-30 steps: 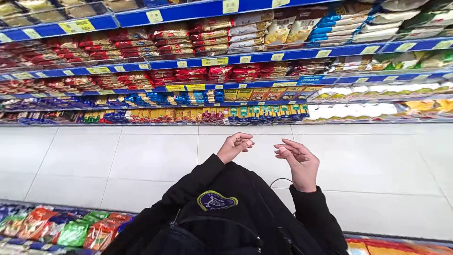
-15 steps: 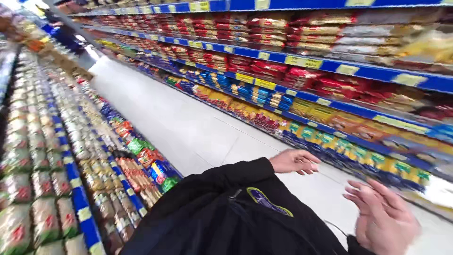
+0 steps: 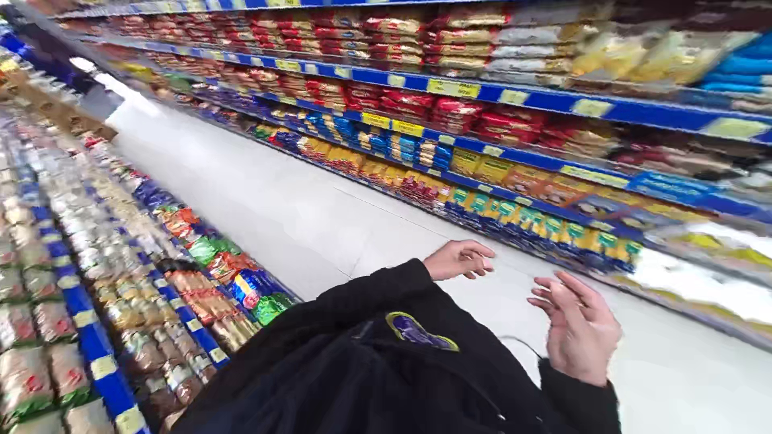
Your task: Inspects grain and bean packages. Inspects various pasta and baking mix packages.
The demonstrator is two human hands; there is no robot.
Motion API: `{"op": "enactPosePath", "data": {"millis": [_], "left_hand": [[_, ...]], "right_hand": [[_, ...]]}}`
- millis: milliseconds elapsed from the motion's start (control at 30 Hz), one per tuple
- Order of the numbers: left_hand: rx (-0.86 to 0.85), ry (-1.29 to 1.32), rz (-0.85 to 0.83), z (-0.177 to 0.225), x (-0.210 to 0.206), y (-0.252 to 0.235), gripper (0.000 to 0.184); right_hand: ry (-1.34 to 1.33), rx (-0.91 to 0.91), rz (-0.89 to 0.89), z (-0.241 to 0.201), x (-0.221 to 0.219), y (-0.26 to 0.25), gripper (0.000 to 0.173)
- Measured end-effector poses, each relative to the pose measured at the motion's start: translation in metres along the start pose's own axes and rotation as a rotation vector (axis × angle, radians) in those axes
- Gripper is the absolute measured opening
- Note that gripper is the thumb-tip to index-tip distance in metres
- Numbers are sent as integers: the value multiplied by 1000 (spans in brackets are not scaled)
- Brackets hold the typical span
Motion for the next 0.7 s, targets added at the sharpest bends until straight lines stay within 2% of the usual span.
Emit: {"op": "enactPosePath", "data": {"millis": [100,400,600,700], "left_hand": [[43,-36,-6,-6,-10,-14,35],[135,-71,-49,-35,-15,-41,36],[199,-275,-83,-64,21,-78,38],[270,-393,-110,-82,47,-116,41]], "right_hand": [[1,6,17,-6,18,6,39],[-57,-29,120,8,60,17,37],[-65,-124,160,27,70,10,37],[-55,-144,180,37,74,-4,36]]}}
Point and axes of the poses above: each hand's wrist, its own y-axis away from the middle knuckle, its own x-axis out of the back of the hand, z = x × y, the point moved 2 cm from there along -y, towards the middle knuckle, and after that the axes turned 10 degrees about -z, right-handed, at the moved point
